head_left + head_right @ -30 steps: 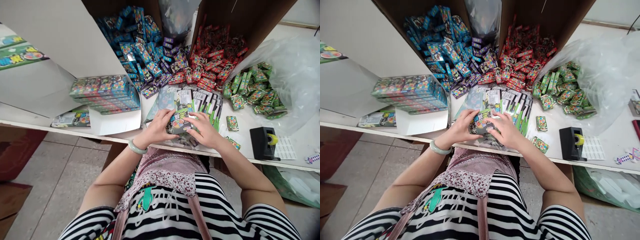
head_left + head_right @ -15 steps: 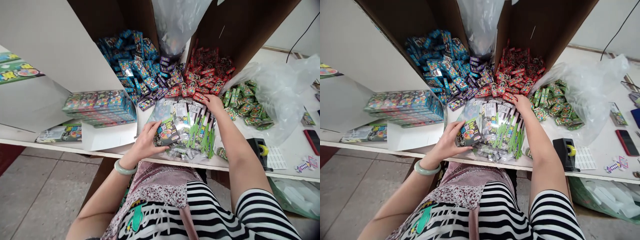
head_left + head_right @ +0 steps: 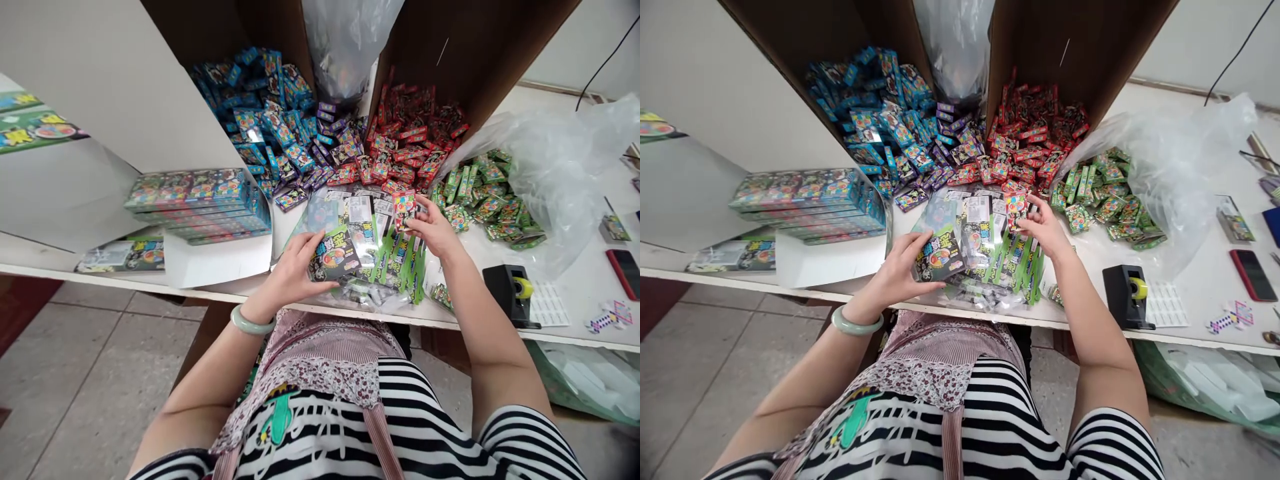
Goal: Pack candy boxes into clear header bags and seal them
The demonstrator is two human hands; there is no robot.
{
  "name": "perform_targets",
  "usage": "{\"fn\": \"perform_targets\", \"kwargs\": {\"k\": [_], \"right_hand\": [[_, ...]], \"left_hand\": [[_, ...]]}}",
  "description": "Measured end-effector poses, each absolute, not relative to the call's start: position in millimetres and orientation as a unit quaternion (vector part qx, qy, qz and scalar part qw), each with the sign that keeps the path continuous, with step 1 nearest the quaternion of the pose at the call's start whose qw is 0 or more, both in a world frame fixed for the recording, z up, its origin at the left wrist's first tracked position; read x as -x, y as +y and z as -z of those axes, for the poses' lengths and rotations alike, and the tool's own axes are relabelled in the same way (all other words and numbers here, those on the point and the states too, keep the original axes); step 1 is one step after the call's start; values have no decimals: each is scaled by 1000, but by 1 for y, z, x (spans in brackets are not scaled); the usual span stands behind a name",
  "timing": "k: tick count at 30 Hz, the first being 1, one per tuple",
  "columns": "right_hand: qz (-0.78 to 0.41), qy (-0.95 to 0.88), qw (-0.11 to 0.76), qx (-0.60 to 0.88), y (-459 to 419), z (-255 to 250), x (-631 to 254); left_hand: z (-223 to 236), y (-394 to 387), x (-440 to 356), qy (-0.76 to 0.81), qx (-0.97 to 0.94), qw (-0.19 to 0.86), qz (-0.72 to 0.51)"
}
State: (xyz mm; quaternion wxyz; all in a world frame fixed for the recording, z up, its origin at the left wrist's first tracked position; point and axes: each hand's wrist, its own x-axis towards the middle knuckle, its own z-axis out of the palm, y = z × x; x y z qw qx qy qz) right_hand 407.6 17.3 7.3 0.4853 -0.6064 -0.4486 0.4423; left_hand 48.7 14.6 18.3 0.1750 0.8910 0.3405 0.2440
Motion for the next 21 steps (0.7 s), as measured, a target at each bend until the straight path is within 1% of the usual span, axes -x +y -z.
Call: {"fn": "perform_targets", "kwargs": {"k": [5,9,15,21], "right_hand": [[-417,-531,445,588,-22,-13,-392],[-418,-554,440,571,-43,-22,-370],[-385,-558,457,576,-51,-37,-342],[-383,-576,413,592,-53,-40,-335]], "left_hand": [[-18,13,-49,354,-893,155,-229],[-14,10,-57,352,-893,169,-224],[-9,6,-69,335,-900,172,-221],[-9,11,-59,345,-893,160,-239]]}}
